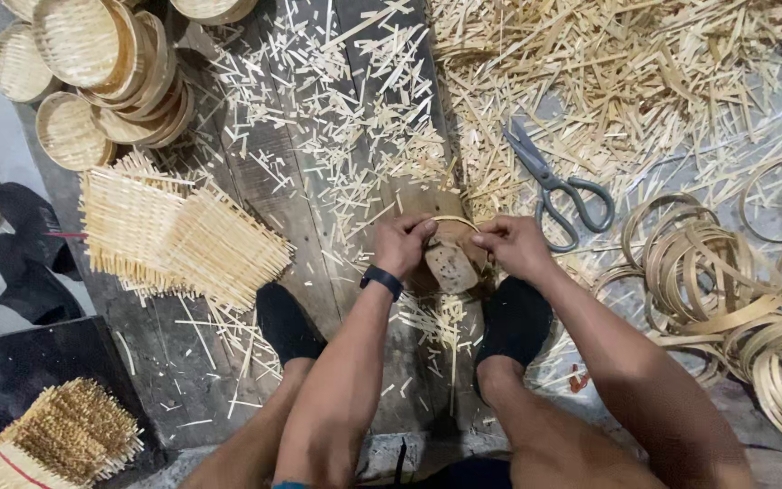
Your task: The person sits on the floor and repeatedly places a woven bamboo mat into a circular bamboo frame, then uses shears to trim the protruding edges. The person stacks the finished circular pieces and continues the process with additional mats and frames.
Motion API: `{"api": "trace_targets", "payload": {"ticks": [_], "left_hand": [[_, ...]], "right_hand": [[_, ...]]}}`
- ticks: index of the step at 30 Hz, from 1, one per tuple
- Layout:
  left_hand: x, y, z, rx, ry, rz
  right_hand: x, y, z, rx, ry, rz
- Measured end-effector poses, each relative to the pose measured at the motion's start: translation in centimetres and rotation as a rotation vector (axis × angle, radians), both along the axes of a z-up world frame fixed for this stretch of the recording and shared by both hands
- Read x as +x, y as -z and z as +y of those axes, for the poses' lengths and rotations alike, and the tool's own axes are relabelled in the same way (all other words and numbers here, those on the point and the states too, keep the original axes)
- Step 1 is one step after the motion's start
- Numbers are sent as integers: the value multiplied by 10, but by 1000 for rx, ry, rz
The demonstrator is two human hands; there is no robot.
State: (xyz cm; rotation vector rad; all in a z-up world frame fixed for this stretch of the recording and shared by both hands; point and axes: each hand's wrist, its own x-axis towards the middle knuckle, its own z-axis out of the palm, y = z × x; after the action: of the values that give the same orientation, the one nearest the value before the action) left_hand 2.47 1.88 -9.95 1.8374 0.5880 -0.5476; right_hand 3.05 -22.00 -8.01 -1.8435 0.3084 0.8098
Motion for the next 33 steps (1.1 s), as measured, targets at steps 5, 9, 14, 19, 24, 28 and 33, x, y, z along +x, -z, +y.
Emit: {"api": "trace_targets", "payload": {"ticks": [5,9,14,19,24,28,33], "left_hand": [[3,-8,-13,264,18,64],[4,-12,-8,174,-99,114],[-49,-12,16,-636,-643,373],[-99,-1,13,-594,-541,410],[-101,9,-13,-431,-616,362],[-91,-20,-3,-307,-465,346],[-79,-74,11,-24,43,-50]], "right_hand": [[6,13,7,5,93,184],[-3,-2,2,109,225,234],[-36,-8,-8,500,370,559],[-54,15,8,327,425,420],[-62,18,17,167,429,334],[-59,-5,16,154,360,234],[-53,-46,12,362,174,215]]}}
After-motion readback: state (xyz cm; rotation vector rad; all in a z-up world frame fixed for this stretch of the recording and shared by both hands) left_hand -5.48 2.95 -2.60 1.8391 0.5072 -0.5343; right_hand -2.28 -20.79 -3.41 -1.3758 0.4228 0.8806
